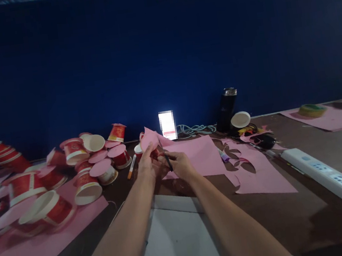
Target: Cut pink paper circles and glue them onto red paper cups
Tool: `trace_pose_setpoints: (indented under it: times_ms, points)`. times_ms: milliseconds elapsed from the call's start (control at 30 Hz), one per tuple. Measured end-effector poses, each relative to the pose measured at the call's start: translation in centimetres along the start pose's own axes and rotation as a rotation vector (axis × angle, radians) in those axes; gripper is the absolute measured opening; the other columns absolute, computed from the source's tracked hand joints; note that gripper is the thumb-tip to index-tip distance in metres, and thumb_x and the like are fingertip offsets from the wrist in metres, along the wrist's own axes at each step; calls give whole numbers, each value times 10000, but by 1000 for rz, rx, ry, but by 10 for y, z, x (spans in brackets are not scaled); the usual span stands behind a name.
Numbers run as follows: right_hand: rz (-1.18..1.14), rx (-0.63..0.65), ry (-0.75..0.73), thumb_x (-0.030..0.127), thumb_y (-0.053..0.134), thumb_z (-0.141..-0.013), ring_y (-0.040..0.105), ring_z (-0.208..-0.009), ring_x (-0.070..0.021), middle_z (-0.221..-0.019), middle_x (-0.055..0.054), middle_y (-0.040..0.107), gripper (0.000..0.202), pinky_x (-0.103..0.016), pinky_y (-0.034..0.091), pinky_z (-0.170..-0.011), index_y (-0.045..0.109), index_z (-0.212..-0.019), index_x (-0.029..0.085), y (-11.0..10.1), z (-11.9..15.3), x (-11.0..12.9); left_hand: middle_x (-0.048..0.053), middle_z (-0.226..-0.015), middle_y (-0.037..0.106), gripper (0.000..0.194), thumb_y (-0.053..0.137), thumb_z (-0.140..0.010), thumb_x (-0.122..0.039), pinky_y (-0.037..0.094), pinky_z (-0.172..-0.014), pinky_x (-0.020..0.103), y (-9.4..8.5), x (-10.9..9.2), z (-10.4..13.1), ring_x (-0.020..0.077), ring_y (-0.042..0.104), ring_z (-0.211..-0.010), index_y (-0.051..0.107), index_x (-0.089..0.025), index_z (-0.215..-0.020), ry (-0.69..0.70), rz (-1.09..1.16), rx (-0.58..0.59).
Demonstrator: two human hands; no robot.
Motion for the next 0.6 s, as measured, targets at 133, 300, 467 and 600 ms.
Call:
trace_pose_setpoints:
  times_ms: [133,300,467,600]
  points:
    - [16,22,-2,487,738,-594,453,-504,-85,-615,-10,605,549,-234,383,-498,724,-1002,121,3,1,2,-40,-596,557,319,810,-526,-261,363,-452,163,-7,-1,-5,44,499,-487,565,-160,-704,52,-39,-56]
    - [7,16,-5,505,717,-623,454,-517,-91,-603,-4,588,552,-241,384,-515,718,-1023,125,2,3,7,-39,-586,566,294,793,-516,-245,366,-478,173,-8,-4,-5,51,506,-494,586,-151,-703,109,-170,-86]
    - [37,12,-9,487,704,-654,474,-526,-96,-602,0,582,491,-242,388,-531,726,-998,138,-2,3,8,-26,-562,567,299,782,-500,-281,358,-477,197,-1,-7,2,71,503,-486,588,-141,-681,145,-238,-51]
    - [24,10,-4,493,699,-654,490,-532,-105,-602,-4,592,480,-247,397,-539,731,-977,140,-3,2,7,-24,-531,552,281,758,-524,-306,291,-433,196,-2,-10,3,63,448,-440,593,-135,-676,170,-351,-69]
Point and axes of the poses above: each hand's wrist, its own z-axis away from the middle knuckle, its own y-axis out of the palm, x = y × z, the point moved 8 cm from there along -z, towards the middle knuckle
